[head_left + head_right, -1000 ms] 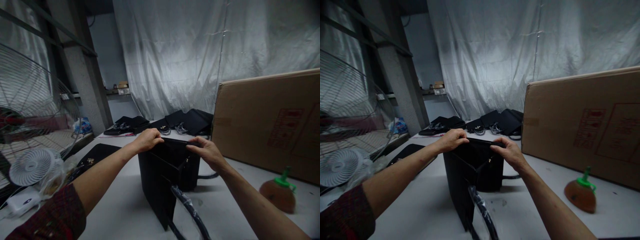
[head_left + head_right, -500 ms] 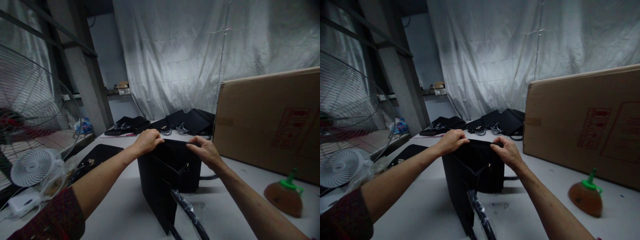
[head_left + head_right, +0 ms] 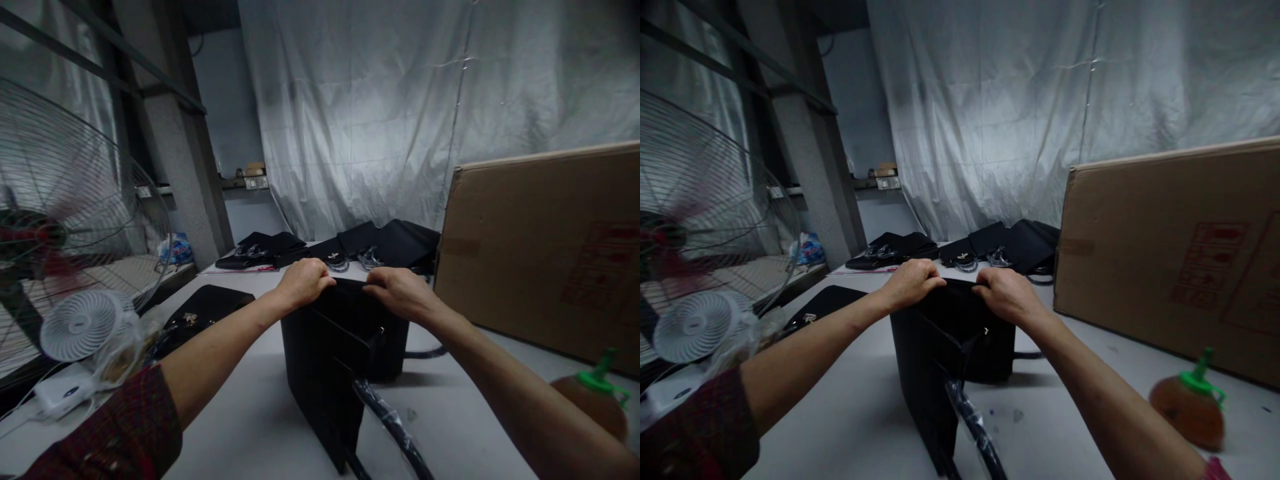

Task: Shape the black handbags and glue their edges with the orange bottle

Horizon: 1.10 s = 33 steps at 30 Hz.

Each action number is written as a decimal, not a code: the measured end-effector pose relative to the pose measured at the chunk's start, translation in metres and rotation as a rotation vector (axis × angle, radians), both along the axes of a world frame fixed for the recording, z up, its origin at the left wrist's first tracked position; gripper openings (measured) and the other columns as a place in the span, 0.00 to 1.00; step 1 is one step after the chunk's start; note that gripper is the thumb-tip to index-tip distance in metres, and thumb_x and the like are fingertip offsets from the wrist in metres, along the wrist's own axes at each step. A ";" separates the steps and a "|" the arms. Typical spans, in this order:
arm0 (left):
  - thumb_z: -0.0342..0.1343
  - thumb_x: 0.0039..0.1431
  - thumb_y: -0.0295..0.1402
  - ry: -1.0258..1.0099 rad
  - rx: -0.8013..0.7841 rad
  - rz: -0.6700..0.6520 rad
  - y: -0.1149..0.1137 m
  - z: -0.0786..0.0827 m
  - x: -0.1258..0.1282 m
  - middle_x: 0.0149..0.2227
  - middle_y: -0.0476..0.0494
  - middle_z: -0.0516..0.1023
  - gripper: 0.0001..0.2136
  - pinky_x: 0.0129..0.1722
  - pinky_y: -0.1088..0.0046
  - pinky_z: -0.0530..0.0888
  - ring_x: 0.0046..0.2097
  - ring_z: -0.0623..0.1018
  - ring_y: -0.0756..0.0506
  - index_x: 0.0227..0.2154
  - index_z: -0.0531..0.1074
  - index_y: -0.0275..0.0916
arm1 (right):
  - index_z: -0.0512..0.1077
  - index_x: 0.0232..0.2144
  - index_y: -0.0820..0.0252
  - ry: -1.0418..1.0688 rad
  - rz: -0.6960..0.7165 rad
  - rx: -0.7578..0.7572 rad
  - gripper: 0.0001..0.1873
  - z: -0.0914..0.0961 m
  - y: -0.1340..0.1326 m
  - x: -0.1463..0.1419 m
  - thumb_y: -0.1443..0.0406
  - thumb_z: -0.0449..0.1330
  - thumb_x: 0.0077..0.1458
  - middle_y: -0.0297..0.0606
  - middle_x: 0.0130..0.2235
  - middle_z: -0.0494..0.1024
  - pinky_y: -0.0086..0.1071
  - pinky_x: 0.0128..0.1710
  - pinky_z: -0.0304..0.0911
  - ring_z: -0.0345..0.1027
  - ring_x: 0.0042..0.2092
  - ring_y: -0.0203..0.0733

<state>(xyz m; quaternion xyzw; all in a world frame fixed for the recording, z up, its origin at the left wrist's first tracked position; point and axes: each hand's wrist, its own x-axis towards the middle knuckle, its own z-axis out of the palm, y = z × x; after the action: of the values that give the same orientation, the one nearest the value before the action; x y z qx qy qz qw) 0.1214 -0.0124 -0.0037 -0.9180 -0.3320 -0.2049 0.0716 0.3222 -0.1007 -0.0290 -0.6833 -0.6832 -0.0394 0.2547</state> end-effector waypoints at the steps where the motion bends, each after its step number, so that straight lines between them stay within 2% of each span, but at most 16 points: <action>1: 0.57 0.56 0.40 -0.008 -0.004 -0.002 0.000 0.000 0.000 0.31 0.45 0.78 0.11 0.32 0.71 0.66 0.33 0.75 0.45 0.26 0.76 0.39 | 0.76 0.32 0.53 -0.030 0.007 -0.004 0.10 0.002 0.002 -0.004 0.58 0.56 0.53 0.36 0.32 0.78 0.31 0.31 0.54 0.69 0.34 0.42; 6: 0.61 0.50 0.41 -0.110 -0.110 -0.078 0.002 0.000 -0.009 0.31 0.47 0.76 0.11 0.32 0.73 0.68 0.33 0.74 0.47 0.25 0.73 0.38 | 0.77 0.31 0.53 -0.095 0.008 -0.031 0.10 0.009 0.010 -0.018 0.61 0.56 0.53 0.37 0.33 0.79 0.31 0.31 0.53 0.71 0.36 0.43; 9: 0.63 0.44 0.30 -0.179 -0.125 -0.144 0.002 0.000 -0.022 0.36 0.46 0.75 0.07 0.37 0.74 0.71 0.36 0.75 0.47 0.27 0.71 0.37 | 0.77 0.32 0.52 -0.078 0.004 -0.035 0.11 0.007 0.012 -0.017 0.60 0.55 0.55 0.36 0.34 0.80 0.30 0.34 0.55 0.71 0.37 0.42; 11: 0.57 0.42 0.21 -0.185 -0.115 -0.161 0.002 0.000 -0.030 0.38 0.45 0.75 0.09 0.40 0.73 0.72 0.39 0.75 0.47 0.30 0.71 0.36 | 0.77 0.32 0.52 -0.066 0.002 -0.033 0.11 0.005 0.012 -0.015 0.60 0.55 0.55 0.36 0.34 0.80 0.30 0.35 0.55 0.71 0.38 0.42; 13: 0.53 0.41 0.18 -0.175 -0.122 -0.144 0.000 0.000 -0.036 0.38 0.44 0.75 0.13 0.41 0.73 0.72 0.39 0.75 0.47 0.32 0.72 0.35 | 0.77 0.32 0.53 -0.058 0.003 -0.035 0.11 0.004 0.012 -0.014 0.60 0.55 0.55 0.36 0.34 0.80 0.31 0.35 0.55 0.71 0.38 0.42; 23: 0.58 0.48 0.30 -0.168 -0.123 -0.048 -0.008 0.004 -0.038 0.34 0.45 0.77 0.05 0.39 0.72 0.72 0.37 0.76 0.47 0.28 0.77 0.36 | 0.77 0.32 0.53 -0.039 0.003 -0.036 0.11 0.008 0.006 -0.017 0.60 0.55 0.55 0.36 0.33 0.80 0.30 0.33 0.54 0.71 0.37 0.42; 33: 0.60 0.48 0.33 -0.177 -0.157 0.014 -0.007 0.007 -0.033 0.33 0.46 0.78 0.05 0.38 0.72 0.70 0.37 0.76 0.46 0.28 0.77 0.38 | 0.78 0.32 0.54 -0.025 0.008 -0.005 0.11 0.008 0.004 -0.018 0.60 0.55 0.55 0.37 0.33 0.80 0.30 0.33 0.55 0.72 0.36 0.41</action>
<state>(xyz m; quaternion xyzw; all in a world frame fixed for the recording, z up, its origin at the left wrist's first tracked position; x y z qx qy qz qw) 0.0884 -0.0190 0.0030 -0.8966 -0.3586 -0.2582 -0.0285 0.3042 -0.0967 -0.0206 -0.6806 -0.6892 -0.0453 0.2444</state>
